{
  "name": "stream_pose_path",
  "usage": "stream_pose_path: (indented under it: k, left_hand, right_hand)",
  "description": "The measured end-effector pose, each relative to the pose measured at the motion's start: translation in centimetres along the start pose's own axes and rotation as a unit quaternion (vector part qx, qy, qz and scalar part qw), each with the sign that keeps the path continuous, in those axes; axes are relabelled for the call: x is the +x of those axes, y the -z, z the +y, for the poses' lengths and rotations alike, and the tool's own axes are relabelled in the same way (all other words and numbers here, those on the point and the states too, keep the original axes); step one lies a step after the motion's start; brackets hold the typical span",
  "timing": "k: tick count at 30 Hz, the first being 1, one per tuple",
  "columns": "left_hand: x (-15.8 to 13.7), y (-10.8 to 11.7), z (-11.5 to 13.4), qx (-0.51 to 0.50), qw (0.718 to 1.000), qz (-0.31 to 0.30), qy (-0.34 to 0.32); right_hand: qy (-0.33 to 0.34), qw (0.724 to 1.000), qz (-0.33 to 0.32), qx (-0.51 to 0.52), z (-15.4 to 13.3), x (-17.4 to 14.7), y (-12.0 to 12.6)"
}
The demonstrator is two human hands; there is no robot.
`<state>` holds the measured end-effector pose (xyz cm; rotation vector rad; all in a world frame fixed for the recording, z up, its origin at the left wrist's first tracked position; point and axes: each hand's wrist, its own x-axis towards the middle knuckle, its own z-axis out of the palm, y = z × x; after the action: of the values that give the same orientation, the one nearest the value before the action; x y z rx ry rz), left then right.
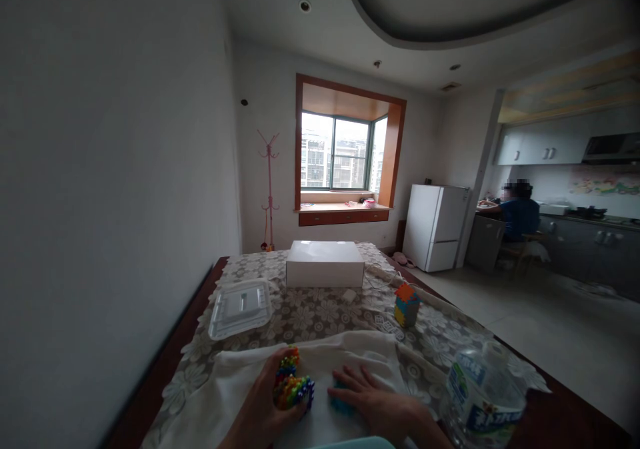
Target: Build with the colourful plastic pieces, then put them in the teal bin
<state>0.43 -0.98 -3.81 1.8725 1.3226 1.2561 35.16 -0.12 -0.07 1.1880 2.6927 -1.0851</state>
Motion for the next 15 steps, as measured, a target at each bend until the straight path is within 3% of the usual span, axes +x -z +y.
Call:
stream_pose_path:
  k: [8,15]
  left_hand:
    - [-0.3,0.4,2.1,-0.010,1.000,0.004,0.002]
    - [0.0,1.1,2.2,0.005,1.000,-0.026,0.000]
  right_hand:
    - [-0.021,0.999,-0.030,-0.006,1.5,-1.6,0.3]
    - [-0.054,0.997,0.045,-0.015,1.9,-1.7,0.1]
